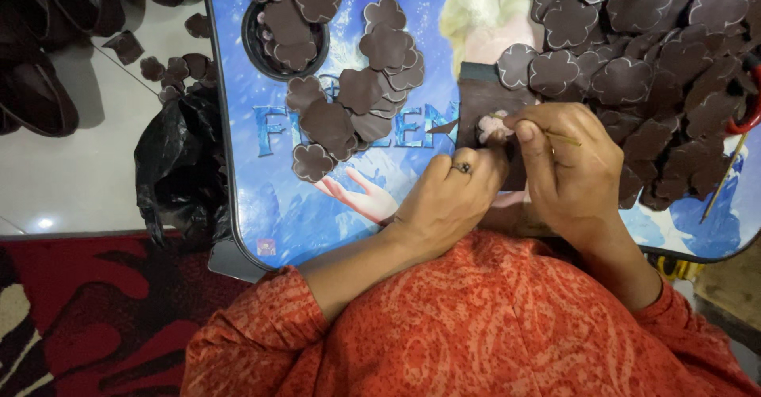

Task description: The person uses a small pointed tool to trace or emboss the edges of a light-colored flower-shaped leather cutout placed on a dark leather square. They repeatedly reposition the cutout and continue the tracing action throughout the clip.

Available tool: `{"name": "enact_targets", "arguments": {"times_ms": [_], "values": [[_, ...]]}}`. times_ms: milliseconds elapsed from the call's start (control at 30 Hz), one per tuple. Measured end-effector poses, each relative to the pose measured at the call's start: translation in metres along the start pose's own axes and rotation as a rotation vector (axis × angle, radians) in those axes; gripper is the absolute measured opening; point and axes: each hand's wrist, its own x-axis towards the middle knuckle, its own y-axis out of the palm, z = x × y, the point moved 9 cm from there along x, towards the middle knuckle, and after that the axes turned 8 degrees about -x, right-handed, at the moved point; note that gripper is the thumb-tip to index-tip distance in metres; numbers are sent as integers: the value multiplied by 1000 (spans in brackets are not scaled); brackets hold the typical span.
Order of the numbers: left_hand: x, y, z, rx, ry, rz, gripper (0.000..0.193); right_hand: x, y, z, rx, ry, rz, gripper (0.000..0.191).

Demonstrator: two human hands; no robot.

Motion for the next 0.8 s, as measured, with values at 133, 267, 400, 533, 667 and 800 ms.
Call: {"name": "enact_targets", "arguments": {"times_ms": [133, 267, 400, 533, 667, 800], "values": [[-1, -15, 4, 47, -24, -146, 37, 3, 5, 1, 10, -40, 40, 8], [2, -13, 6, 56, -53, -152, 36, 3, 6, 0, 11, -58, 35, 8], [2, -13, 6, 37, -65, -160, 41, 2, 3, -2, 8, -39, 26, 8], [3, -13, 6, 42, -71, -158, 42, 2, 2, -3, 25, -29, 24, 7], [4, -11, 6, 47, -83, -151, 39, 4, 4, 0, 12, -64, 31, 6], [4, -11, 6, 16, -104, -159, 35, 3, 7, 1, 18, -71, 67, 6]]}}
